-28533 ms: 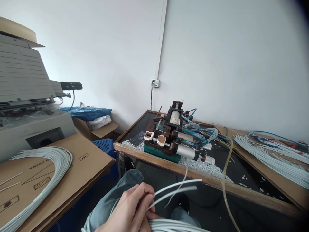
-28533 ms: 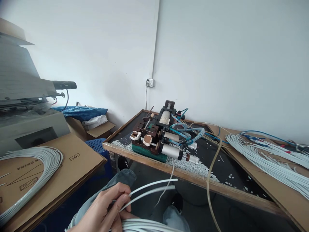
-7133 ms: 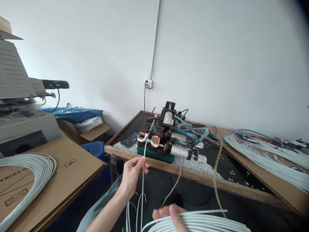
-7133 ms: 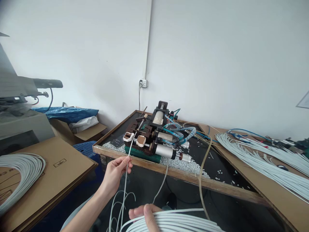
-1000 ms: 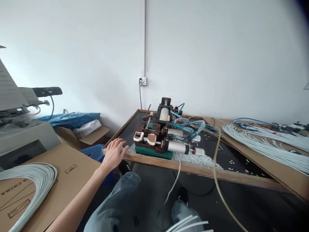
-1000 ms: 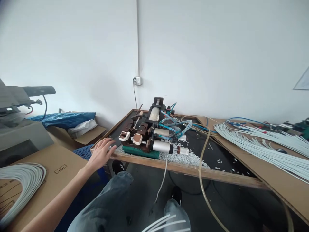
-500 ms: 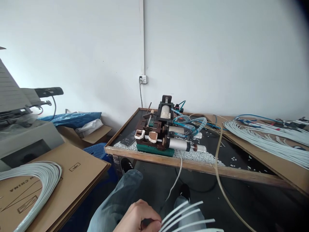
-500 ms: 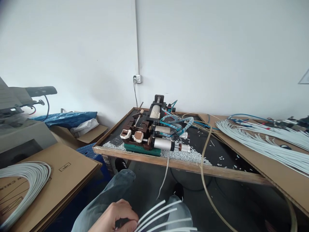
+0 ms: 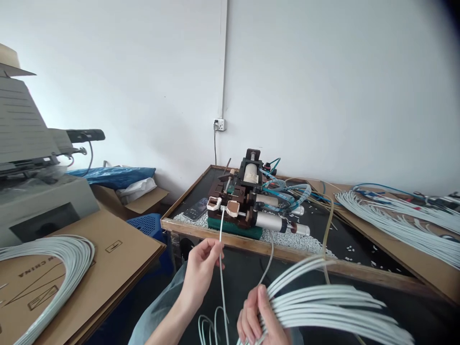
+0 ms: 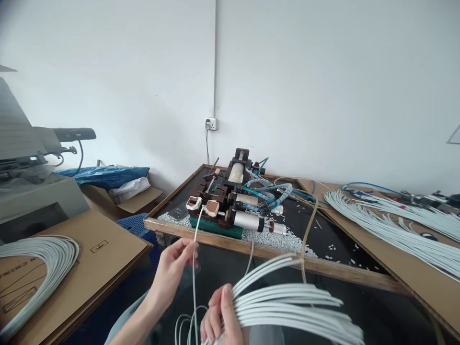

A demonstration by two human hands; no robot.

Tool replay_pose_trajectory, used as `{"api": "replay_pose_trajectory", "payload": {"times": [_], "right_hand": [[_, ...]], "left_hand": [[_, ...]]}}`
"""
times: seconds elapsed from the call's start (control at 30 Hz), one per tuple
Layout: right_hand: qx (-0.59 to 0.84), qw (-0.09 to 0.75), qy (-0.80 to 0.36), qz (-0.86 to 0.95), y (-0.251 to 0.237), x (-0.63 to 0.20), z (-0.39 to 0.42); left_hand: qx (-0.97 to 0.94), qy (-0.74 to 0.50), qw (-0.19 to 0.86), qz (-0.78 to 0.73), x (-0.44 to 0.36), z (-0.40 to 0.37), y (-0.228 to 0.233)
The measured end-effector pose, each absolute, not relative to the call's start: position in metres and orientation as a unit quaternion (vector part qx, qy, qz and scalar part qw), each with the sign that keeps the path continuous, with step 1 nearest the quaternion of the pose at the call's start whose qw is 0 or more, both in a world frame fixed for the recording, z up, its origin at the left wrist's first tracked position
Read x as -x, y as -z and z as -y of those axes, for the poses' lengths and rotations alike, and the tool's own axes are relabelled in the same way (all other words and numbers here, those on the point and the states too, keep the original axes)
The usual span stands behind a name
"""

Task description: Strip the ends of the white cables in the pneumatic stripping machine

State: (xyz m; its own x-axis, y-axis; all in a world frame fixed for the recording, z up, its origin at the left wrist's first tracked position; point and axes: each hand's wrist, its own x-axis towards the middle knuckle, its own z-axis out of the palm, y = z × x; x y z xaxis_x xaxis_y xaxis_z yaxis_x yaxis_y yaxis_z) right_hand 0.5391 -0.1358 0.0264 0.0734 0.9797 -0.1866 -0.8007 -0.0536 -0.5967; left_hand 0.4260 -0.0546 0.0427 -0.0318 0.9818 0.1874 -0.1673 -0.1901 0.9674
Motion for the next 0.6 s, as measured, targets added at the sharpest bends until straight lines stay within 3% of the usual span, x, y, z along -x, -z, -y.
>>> {"api": "replay_pose_trajectory", "payload": {"times": [0.2, 0.6], "right_hand": [[0.196, 0.664, -0.698, 0.184, -0.054, -0.519, 0.127], [0.173, 0.663, -0.705, 0.182, -0.051, -0.514, 0.116]], "left_hand": [[-0.464, -0.635, 0.478, -0.392, -0.431, 0.014, -0.053], [-0.508, -0.605, 0.463, -0.401, -0.425, 0.001, -0.051]]}}
